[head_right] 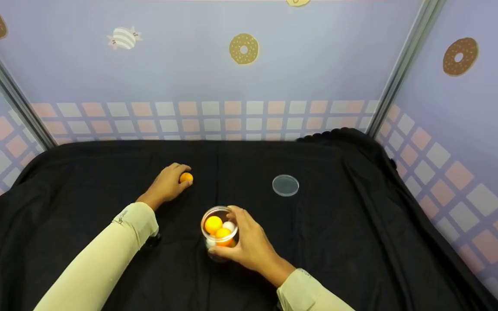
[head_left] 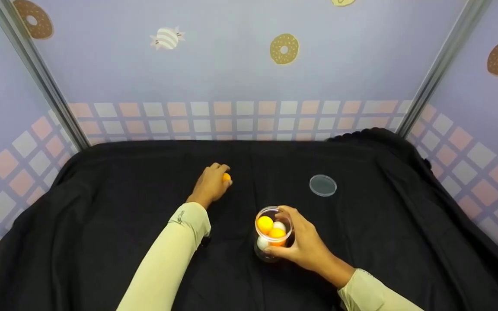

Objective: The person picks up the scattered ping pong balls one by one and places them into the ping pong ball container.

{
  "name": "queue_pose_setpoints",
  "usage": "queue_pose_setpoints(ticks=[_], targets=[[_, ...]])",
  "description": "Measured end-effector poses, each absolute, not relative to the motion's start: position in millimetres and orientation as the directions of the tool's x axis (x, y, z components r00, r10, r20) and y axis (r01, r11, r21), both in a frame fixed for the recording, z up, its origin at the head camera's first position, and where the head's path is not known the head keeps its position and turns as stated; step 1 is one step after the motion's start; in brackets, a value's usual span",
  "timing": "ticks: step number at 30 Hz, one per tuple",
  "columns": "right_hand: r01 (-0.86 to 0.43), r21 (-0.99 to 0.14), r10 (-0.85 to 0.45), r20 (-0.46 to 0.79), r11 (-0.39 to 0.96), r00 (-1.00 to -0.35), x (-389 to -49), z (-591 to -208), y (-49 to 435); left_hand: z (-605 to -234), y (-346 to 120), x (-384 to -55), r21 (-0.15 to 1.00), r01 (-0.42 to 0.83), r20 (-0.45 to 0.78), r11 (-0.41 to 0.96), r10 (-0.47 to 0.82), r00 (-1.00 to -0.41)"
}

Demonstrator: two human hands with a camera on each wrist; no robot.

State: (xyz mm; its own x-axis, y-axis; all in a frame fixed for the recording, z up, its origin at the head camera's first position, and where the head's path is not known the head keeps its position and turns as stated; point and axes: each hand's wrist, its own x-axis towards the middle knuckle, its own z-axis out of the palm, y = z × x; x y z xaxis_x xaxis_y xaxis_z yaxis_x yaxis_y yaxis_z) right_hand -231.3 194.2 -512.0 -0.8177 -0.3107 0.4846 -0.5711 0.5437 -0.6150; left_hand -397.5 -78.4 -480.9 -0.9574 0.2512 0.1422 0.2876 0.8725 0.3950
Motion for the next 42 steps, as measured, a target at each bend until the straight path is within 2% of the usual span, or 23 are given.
queue_pose_setpoints(ticks=[6, 14, 21, 42], targets=[[-0.577, -0.606, -0.312, 0.492, 0.548, -0.812, -232, -510, 194, -488, -83, -397, 0.37, 0.258, 0.087, 0.893, 0.243, -0.966], [-0.583, -0.607, -0.311, 0.5, 0.54, -0.808, -232, -511, 194, -489, -79, -394, 0.35, 0.28, 0.054, 0.894, 0.279, -0.959], [-0.585, -0.606, -0.313, 0.5, 0.539, -0.807, -232, -512, 194, -492, -75, -391, 0.235, 0.306, -0.005, 0.923, 0.316, -0.949], [-0.579, -0.615, -0.315, 0.491, 0.535, -0.812, -232, -513, 195, -499, -82, -386, 0.231, 0.372, 0.053, 0.899, 0.37, -0.928]])
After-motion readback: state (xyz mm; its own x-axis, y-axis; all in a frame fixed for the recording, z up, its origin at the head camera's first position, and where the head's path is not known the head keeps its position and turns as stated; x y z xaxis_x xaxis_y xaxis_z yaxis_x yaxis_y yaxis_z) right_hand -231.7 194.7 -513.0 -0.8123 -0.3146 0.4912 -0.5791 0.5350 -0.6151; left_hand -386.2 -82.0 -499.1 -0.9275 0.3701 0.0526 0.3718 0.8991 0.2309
